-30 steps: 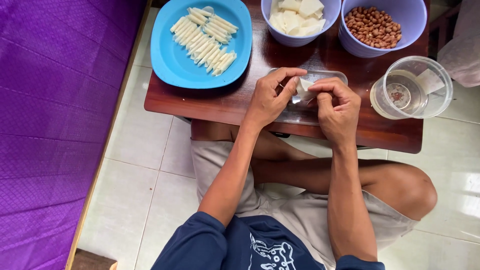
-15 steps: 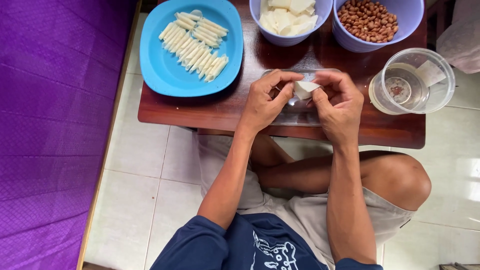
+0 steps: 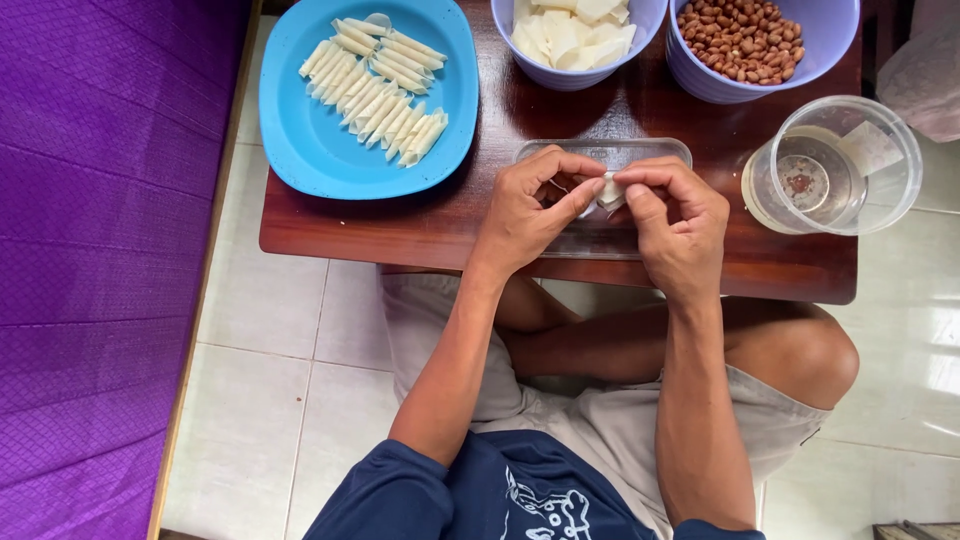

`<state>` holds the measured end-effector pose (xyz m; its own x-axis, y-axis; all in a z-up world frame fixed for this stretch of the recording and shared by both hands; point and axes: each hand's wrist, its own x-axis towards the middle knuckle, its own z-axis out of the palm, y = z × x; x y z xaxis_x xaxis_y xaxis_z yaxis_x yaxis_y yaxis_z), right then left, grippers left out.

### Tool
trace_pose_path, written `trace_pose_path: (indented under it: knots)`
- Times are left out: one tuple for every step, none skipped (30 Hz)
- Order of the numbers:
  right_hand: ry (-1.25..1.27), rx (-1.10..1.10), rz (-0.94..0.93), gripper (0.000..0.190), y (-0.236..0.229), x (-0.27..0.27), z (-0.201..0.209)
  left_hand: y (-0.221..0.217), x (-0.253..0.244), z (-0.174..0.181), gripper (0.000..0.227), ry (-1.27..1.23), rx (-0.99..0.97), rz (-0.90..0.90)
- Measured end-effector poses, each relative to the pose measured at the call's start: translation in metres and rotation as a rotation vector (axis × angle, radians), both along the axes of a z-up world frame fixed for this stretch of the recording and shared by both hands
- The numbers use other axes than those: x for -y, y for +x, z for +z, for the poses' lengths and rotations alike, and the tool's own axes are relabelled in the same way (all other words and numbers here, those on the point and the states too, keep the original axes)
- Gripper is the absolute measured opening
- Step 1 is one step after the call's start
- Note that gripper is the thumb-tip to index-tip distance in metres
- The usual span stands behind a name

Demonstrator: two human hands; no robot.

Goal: The person is manually assembling nut rolls by placing peanuts onto small square wrappers and rolling them into thin tubes.

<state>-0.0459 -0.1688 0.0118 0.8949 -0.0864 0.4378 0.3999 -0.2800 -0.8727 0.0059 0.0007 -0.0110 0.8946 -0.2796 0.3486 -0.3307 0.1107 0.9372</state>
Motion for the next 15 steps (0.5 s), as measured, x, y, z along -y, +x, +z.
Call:
trace_pose_path:
  knots:
    - [-0.002,0.000,0.004,0.012,0.001,0.000,-0.004,0.000,0.000,0.000,0.014,-0.002,0.000,0.004]
    - [0.075,-0.041,0.021,0.010,0.002,0.001,-0.007,0.000,0.000,0.000,0.014,0.001,-0.007,0.008]
    - [0.152,-0.083,0.038,0.009,0.003,0.001,-0.011,-0.001,0.000,0.000,0.015,0.003,-0.013,0.012]
    - [0.151,-0.083,0.041,0.009,0.003,0.002,-0.014,-0.001,0.000,0.000,0.015,0.002,-0.013,0.015]
    - [0.165,-0.107,0.032,0.013,0.002,0.004,-0.018,-0.002,0.000,0.000,0.015,0.001,-0.019,0.017]
    - [0.181,-0.124,0.025,0.017,0.004,0.004,-0.020,0.000,-0.001,0.001,0.015,0.000,-0.018,0.019]
    - [0.180,-0.118,0.030,0.017,0.005,0.005,-0.015,-0.001,0.000,0.002,0.015,-0.001,-0.012,0.024]
    - [0.201,-0.150,0.080,0.026,0.007,0.006,-0.010,-0.001,0.000,0.002,0.014,-0.022,-0.037,0.025]
    - [0.221,-0.182,0.131,0.036,0.008,0.006,-0.005,-0.001,0.001,0.003,0.014,-0.043,-0.061,0.027]
    - [0.221,-0.171,0.135,0.036,0.009,0.008,0.001,0.000,0.001,0.005,0.014,-0.042,-0.049,0.030]
    - [0.230,-0.215,0.134,0.036,0.011,0.009,0.005,0.001,0.001,0.006,0.014,-0.054,-0.058,0.031]
    - [0.241,-0.269,0.127,0.036,0.008,0.009,0.008,-0.002,0.000,0.005,0.014,-0.065,-0.078,0.028]
    - [0.241,-0.269,0.127,0.036,0.008,0.012,0.012,-0.002,0.000,0.004,0.014,-0.064,-0.078,0.027]
    - [0.168,-0.294,0.085,0.027,0.009,0.015,0.016,-0.001,0.002,0.004,0.016,-0.058,-0.064,0.047]
    - [0.094,-0.320,0.043,0.020,0.009,0.018,0.020,0.000,0.003,0.004,0.019,-0.051,-0.051,0.067]
